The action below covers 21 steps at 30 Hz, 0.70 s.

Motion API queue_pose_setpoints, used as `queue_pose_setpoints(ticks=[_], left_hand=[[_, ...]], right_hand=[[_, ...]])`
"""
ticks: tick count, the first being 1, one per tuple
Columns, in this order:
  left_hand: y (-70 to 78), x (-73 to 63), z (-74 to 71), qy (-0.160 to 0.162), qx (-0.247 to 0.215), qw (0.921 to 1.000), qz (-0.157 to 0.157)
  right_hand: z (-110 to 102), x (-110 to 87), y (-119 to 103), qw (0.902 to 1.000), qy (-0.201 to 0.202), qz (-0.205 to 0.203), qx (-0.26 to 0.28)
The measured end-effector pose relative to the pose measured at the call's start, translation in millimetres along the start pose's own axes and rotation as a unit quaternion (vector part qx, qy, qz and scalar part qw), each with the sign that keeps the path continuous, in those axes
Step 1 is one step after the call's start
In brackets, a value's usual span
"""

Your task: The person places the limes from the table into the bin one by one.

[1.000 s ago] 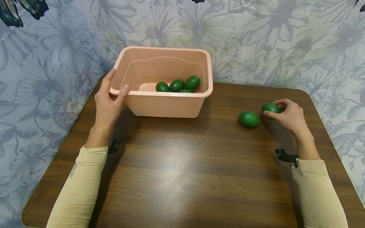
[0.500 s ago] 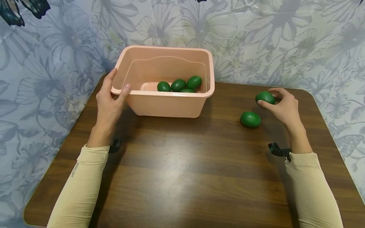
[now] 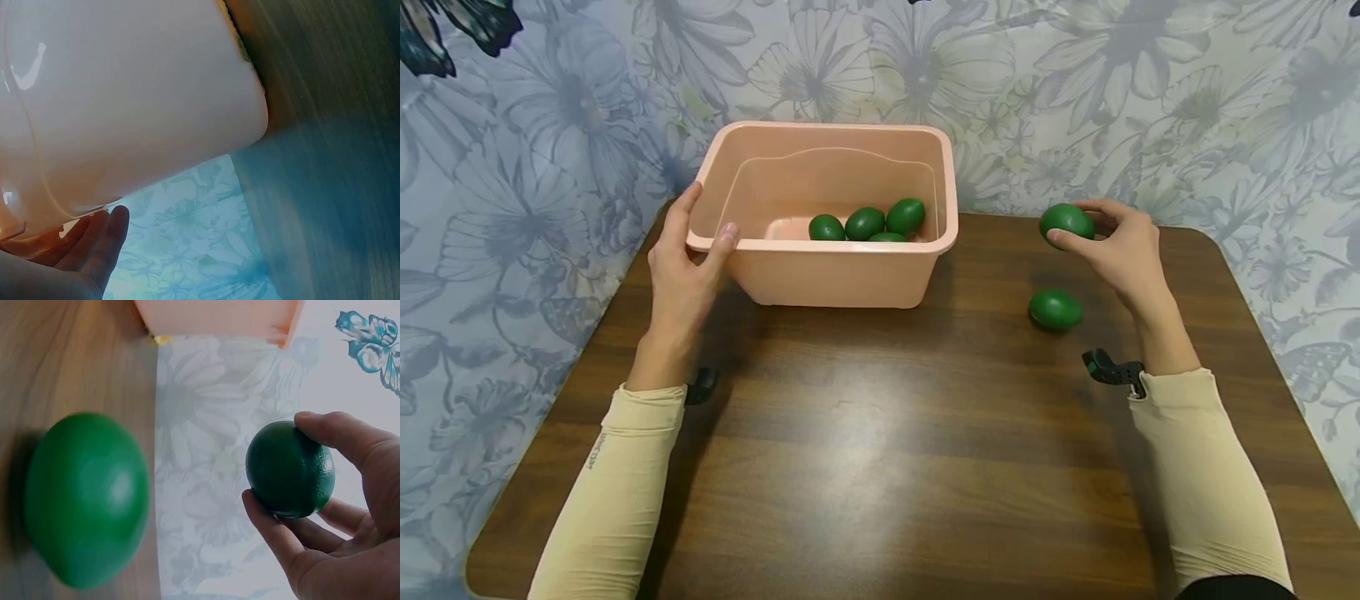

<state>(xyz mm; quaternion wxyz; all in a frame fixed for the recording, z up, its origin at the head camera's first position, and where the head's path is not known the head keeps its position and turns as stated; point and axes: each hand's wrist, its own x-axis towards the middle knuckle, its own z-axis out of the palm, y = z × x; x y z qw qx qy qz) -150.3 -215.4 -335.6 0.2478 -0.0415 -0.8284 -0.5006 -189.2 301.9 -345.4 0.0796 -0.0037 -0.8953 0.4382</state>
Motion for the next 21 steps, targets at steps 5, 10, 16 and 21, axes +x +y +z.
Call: queue_pose_setpoints(ticks=[5, 10, 16, 21], left_hand=[[-1.5, 0.5, 0.3, 0.001, 0.003, 1.0000, 0.000], [-2.3, 0.9, 0.5, 0.003, 0.007, 1.0000, 0.001], [-1.5, 0.5, 3.2, 0.003, -0.002, 1.0000, 0.005], [0.2, 0.0, 3.8, 0.008, -0.004, 0.9999, 0.005]], right_hand=[[8.2, 6.8, -14.8, 0.9997, 0.009, -0.006, 0.022], [16.6, 15.0, -33.1, 0.9986, 0.027, -0.022, 0.039], [21.2, 21.1, -53.3, 0.9959, 0.047, -0.060, 0.047], [24.8, 25.4, -66.6, 0.9949, 0.048, -0.073, 0.050]])
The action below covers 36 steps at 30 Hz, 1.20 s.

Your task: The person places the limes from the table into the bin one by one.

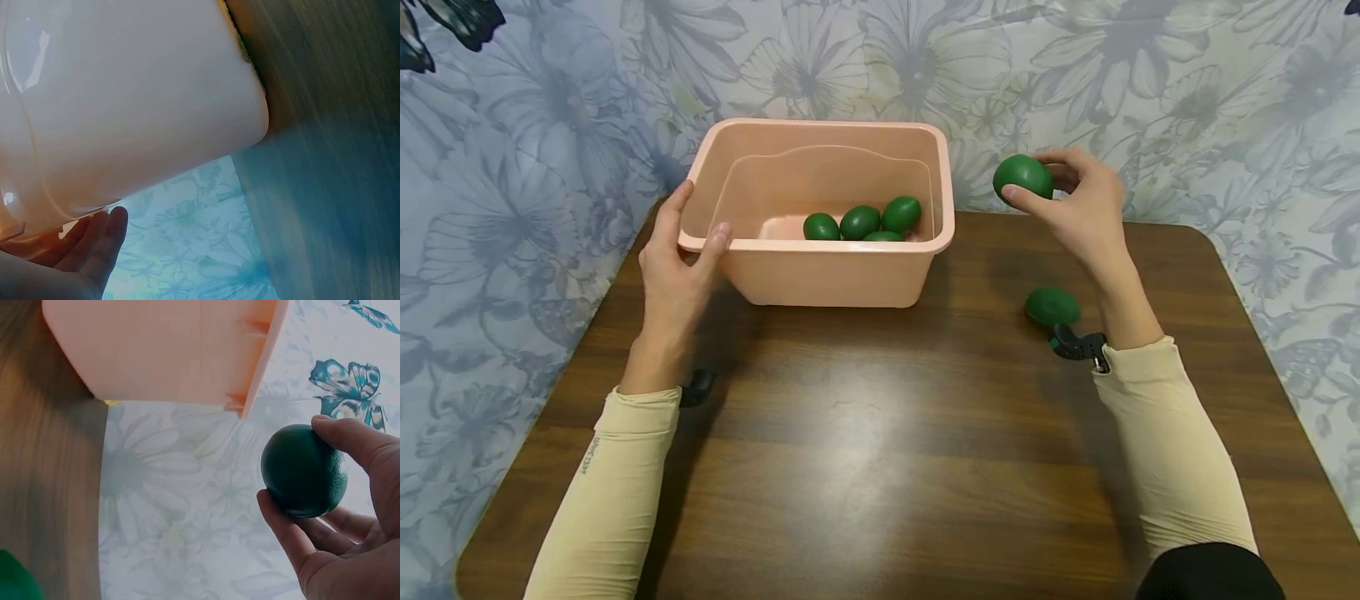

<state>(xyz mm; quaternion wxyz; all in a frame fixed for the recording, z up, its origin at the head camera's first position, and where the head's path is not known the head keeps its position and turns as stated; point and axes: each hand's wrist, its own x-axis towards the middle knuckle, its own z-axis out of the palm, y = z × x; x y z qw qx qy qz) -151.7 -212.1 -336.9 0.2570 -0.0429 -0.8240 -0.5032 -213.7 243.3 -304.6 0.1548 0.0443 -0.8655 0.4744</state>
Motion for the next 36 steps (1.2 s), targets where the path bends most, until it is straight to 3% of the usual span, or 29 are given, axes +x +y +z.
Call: queue_pose_setpoints(ticks=[8, 21, 31, 36], left_hand=[[4.6, 0.3, 0.2, 0.001, 0.002, 1.0000, -0.003], [2.8, 0.8, 1.1, 0.004, 0.006, 1.0000, 0.003], [1.8, 0.1, 2.7, 0.003, 0.014, 0.9999, 0.003], [3.4, 0.5, 3.5, 0.001, 0.009, 1.0000, 0.004]], right_hand=[[18.9, 11.6, -26.1, 0.9985, -0.027, -0.040, 0.024], [54.4, 12.8, -58.9, 0.9914, -0.087, -0.091, 0.035], [65.3, 13.3, -59.5, 0.9850, -0.145, -0.076, 0.054], [58.9, 8.9, -51.0, 0.9846, -0.135, -0.070, 0.085]])
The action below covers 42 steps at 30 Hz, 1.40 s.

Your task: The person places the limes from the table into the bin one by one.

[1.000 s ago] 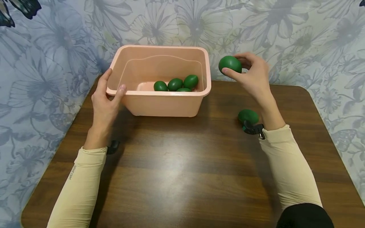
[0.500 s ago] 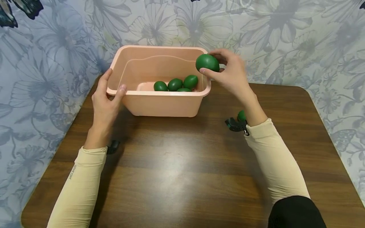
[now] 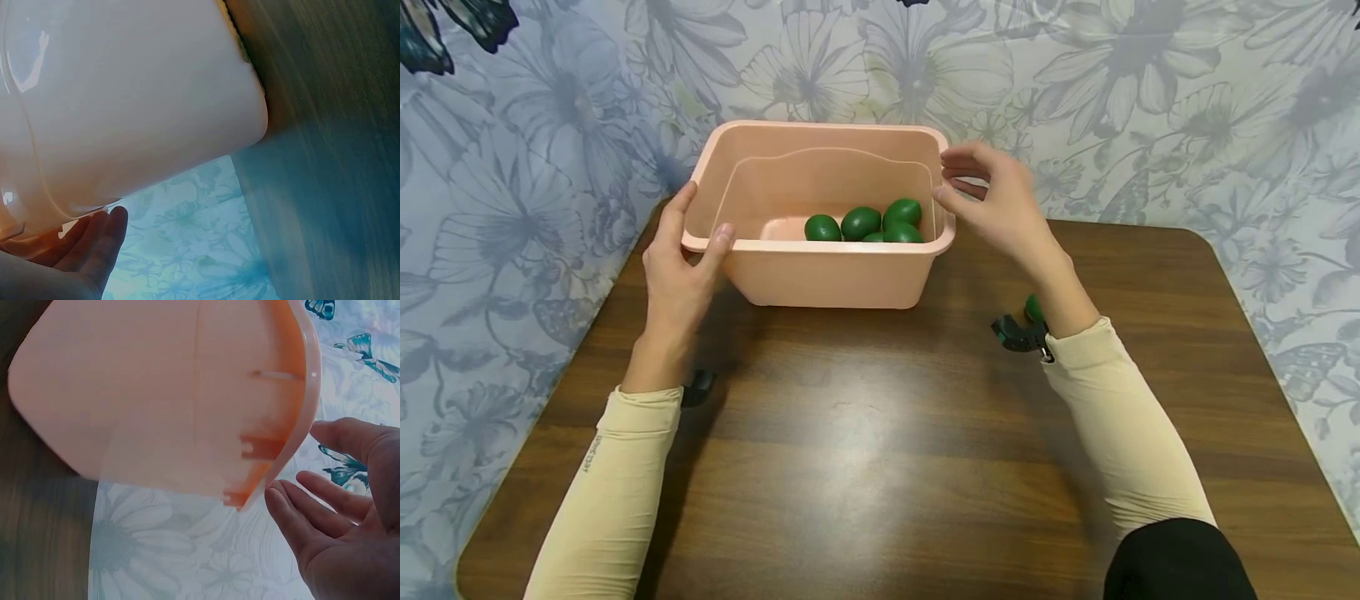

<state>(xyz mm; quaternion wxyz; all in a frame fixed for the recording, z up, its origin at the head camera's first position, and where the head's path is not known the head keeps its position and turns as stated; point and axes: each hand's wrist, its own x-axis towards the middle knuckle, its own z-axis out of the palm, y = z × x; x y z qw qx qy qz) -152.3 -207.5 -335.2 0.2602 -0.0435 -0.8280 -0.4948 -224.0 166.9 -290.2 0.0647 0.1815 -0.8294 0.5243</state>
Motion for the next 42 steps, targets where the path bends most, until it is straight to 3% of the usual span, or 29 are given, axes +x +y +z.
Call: queue_pose_setpoints(ticks=[21, 34, 42], left_hand=[[-3.1, -0.1, -0.1, 0.006, -0.002, 1.0000, 0.003], [1.8, -1.2, 1.0, 0.002, -0.007, 1.0000, 0.000], [-0.4, 0.9, 1.4, 0.002, -0.002, 1.0000, 0.004]], right_hand=[[-44.3, -45.7, 51.9, 0.9931, -0.021, 0.051, -0.103], [-70.1, -77.8, 80.8, 0.9909, -0.034, 0.080, -0.103], [-87.9, -99.8, 92.5, 0.9812, -0.080, 0.134, -0.113]])
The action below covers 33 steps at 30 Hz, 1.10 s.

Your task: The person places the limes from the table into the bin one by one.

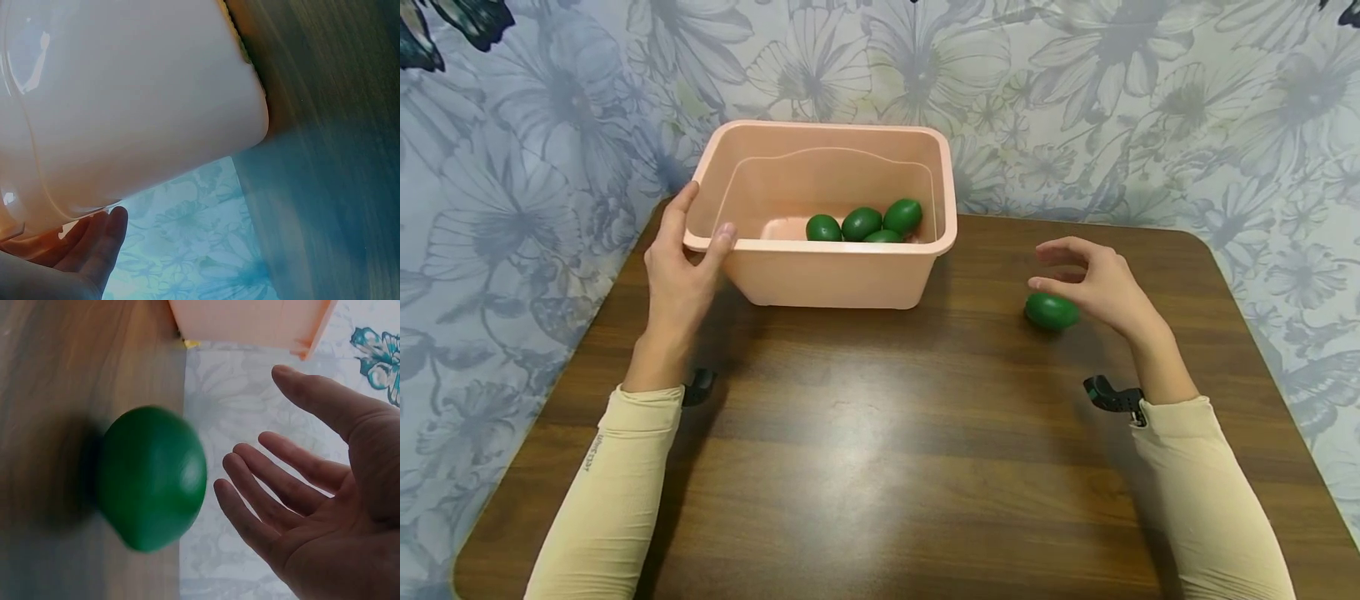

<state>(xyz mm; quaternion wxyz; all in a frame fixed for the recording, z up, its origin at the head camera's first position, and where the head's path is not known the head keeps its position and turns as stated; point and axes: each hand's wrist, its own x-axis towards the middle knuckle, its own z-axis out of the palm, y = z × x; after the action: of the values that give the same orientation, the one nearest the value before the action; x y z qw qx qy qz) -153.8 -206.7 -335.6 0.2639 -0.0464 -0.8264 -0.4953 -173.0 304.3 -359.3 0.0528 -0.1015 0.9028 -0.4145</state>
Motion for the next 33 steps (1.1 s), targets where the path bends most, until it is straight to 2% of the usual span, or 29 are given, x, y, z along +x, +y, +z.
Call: queue_pose_setpoints(ticks=[11, 23, 33], left_hand=[[-3.6, -1.5, 1.4, 0.002, -0.003, 1.0000, 0.000], [-3.4, -0.1, 2.6, -0.004, -0.006, 1.0000, -0.004], [-2.1, -1.1, 1.9, -0.003, 0.002, 1.0000, -0.005]], right_hand=[[-5.9, -13.7, 24.8, 0.9953, -0.082, 0.051, -0.011], [-3.0, -16.9, 35.2, 0.9936, -0.084, 0.066, -0.035], [2.9, -16.1, 39.1, 0.9936, -0.088, 0.055, -0.045]])
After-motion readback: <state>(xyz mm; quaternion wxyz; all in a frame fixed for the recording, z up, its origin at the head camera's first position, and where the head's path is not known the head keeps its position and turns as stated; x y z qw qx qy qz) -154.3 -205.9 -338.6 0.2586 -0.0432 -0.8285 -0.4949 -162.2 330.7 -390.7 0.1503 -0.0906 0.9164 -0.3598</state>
